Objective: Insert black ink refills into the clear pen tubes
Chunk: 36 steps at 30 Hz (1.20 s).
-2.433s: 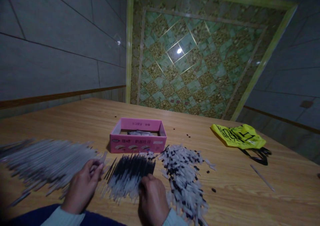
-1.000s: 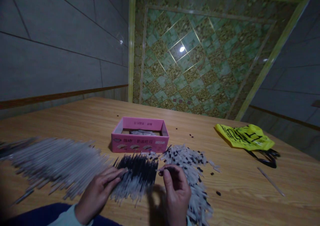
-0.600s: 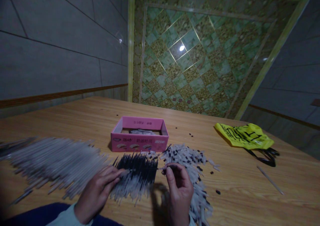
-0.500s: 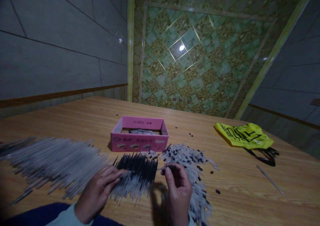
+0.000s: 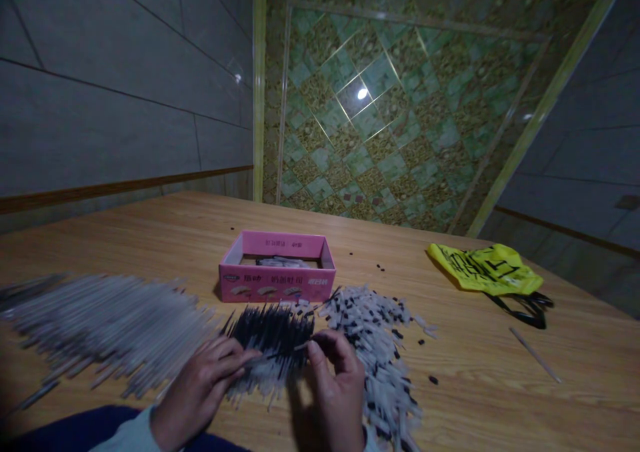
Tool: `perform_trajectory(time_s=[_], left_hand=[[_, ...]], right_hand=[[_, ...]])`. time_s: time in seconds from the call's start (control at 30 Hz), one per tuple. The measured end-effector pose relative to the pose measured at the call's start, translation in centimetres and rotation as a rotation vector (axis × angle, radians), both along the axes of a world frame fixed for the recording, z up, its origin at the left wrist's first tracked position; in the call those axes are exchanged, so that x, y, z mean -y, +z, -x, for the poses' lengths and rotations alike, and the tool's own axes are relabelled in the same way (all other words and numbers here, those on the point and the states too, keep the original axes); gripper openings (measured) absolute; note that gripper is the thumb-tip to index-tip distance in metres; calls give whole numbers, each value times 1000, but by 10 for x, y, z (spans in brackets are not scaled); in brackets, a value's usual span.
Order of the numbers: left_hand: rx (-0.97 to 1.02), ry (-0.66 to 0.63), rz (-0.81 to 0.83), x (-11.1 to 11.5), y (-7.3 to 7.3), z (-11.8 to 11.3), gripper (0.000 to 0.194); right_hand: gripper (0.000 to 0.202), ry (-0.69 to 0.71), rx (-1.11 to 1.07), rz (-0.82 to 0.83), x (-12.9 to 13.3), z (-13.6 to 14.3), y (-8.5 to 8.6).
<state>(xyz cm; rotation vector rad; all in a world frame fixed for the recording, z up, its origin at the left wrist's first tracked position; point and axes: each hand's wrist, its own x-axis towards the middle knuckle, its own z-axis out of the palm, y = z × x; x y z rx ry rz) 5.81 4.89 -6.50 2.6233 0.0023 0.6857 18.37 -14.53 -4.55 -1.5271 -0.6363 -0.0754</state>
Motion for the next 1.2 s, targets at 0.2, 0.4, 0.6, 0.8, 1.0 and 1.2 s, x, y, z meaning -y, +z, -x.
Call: perform_trajectory(time_s=[0.2,0.4,0.6,0.8,1.0,1.2], left_hand=[[15,-34,40,6,2,-1,37],[28,-35,50,8,6,-1,35],[72,-26,74,5,3,0,35],[138,13,109,4,2,0,34],[177,8,57,5,3,0,32],[172,4,33,4,1,1,31]], right_hand=[[13,62,118,85,-6,6,6],[12,148,187,167,-8,9,6],[16,196,188,182,-4,0,8],[23,-89,153,301,16,-45,-5],[19,-281,460,942,28,-66,-11],[17,-345,547,1160,22,-61,-13]])
